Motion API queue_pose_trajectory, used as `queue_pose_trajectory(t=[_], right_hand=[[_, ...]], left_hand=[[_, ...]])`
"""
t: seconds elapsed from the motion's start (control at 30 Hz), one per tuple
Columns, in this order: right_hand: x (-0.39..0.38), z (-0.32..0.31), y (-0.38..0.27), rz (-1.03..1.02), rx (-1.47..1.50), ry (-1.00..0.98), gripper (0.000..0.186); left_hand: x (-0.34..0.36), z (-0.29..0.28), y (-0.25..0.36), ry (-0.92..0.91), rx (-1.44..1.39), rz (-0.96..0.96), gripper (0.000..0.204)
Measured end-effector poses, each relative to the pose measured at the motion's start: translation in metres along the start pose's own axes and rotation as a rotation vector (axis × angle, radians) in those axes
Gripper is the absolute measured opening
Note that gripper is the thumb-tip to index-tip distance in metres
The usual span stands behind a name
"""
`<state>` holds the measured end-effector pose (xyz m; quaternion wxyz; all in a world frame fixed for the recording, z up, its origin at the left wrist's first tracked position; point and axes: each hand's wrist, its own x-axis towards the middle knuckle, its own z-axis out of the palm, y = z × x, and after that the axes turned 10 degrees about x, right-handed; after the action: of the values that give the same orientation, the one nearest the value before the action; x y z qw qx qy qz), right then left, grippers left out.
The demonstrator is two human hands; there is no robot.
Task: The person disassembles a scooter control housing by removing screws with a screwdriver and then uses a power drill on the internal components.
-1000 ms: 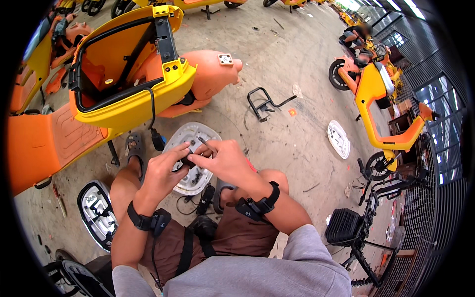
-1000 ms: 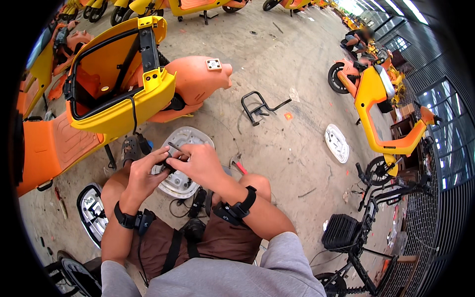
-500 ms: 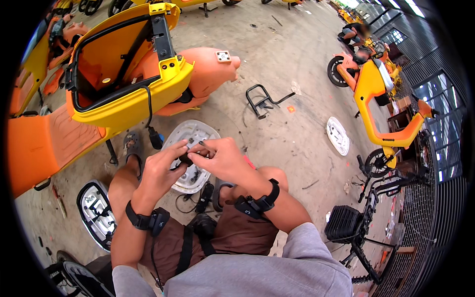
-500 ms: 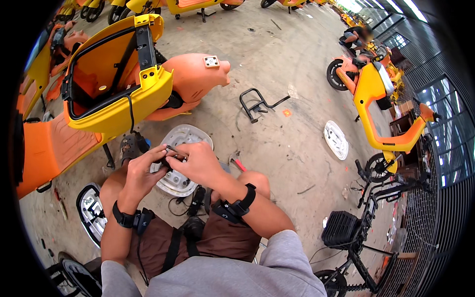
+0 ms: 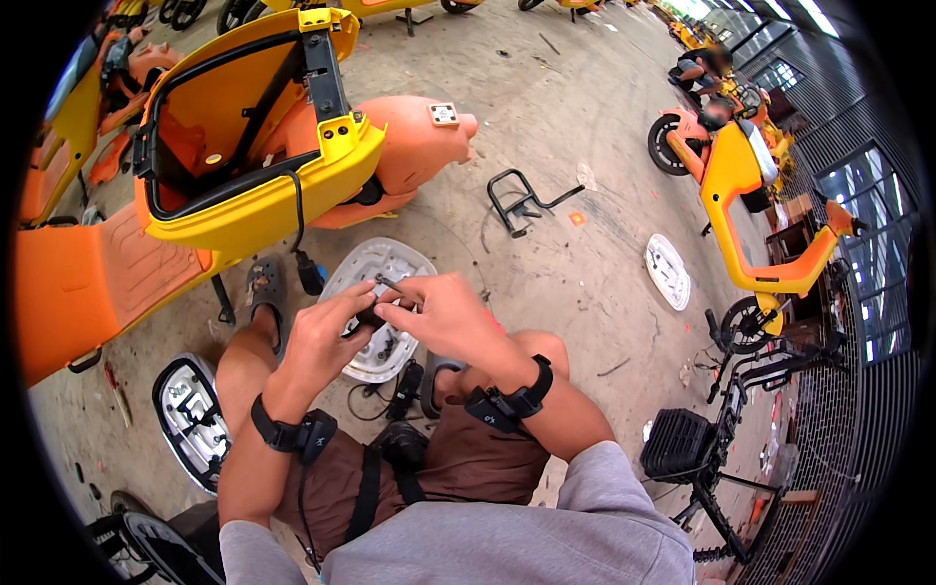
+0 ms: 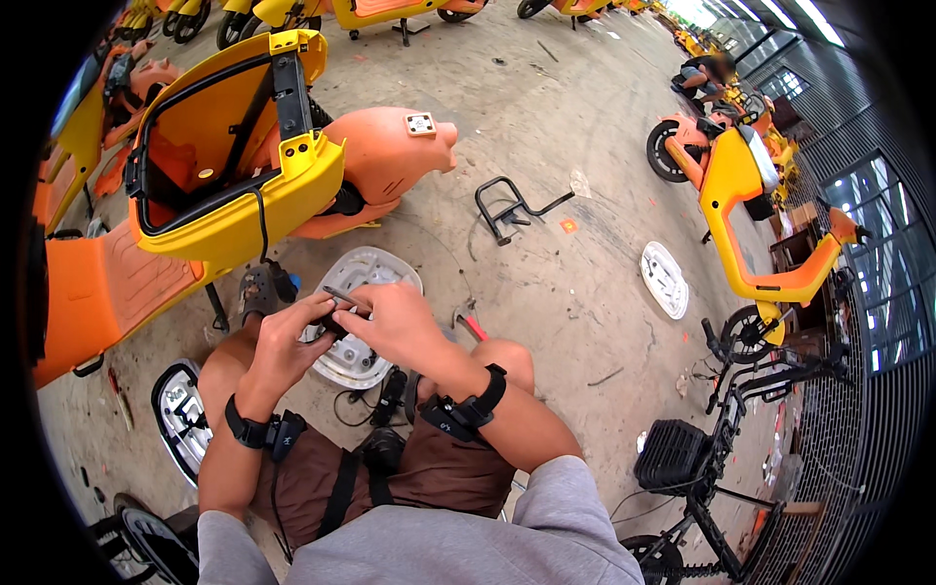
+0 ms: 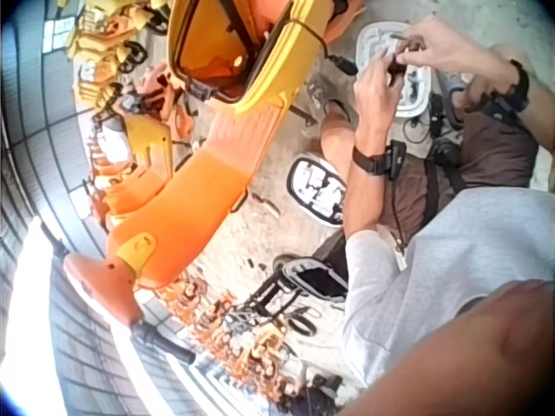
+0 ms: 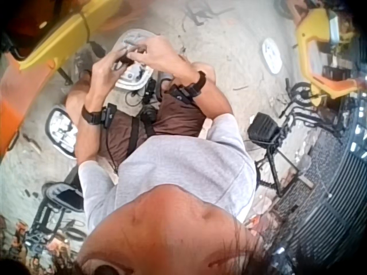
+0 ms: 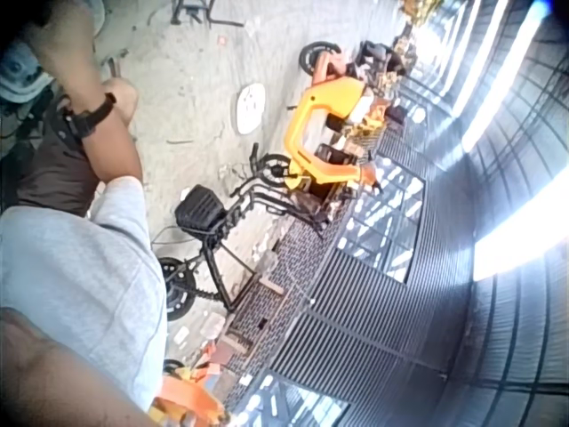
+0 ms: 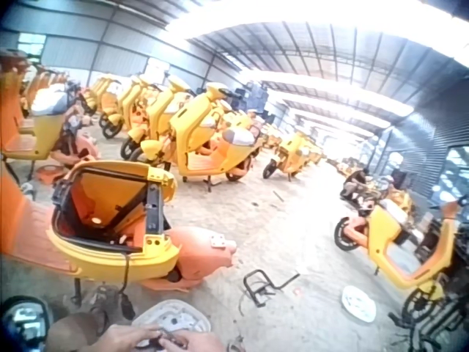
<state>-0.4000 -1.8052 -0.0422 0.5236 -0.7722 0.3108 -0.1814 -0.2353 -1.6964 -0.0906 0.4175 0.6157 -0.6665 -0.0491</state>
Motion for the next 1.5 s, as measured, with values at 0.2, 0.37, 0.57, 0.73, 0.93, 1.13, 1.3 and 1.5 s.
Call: queue_pose_trajectory(t=[0.2,0.37,0.57,0.73,0.93,1.13,1.3,1.5], right_hand=[[-0.001,-0.003,0.002,-0.111,-0.040,-0.033,0.024],[0.000,0.000,0.007,-0.079,-0.099,-0.031,0.024],[0.001,0.006,0.010,-0.041,-0.073,0.000,0.025],[0.001,0.004,0.006,-0.179,-0.077,0.011,0.022],[0.001,0.003,0.015,-0.272,-0.083,-0.029,0.018],[0.001,0.005,0.016,-0.279,-0.173,-0.035,0.018],[0.001,0.011,0.011,-0.132,-0.169,-0.025,0.017],[0.000,0.006,0.011,-0.216,-0.088,-0.042,0.017]], left_hand=[[0.001,-0.001,0.000,0.009,-0.032,-0.007,0.038],[0.000,-0.002,0.000,-0.013,-0.012,-0.002,0.038],[-0.002,-0.001,-0.001,-0.017,0.003,-0.032,0.038],[-0.002,-0.001,-0.003,-0.017,-0.035,-0.067,0.038],[0.001,-0.005,0.002,-0.060,-0.033,-0.067,0.039],[0.001,-0.004,0.001,-0.035,-0.011,-0.033,0.038],[-0.002,-0.002,-0.003,-0.068,0.021,-0.032,0.035],[0.000,-0.006,0.001,-0.065,-0.031,-0.074,0.033]])
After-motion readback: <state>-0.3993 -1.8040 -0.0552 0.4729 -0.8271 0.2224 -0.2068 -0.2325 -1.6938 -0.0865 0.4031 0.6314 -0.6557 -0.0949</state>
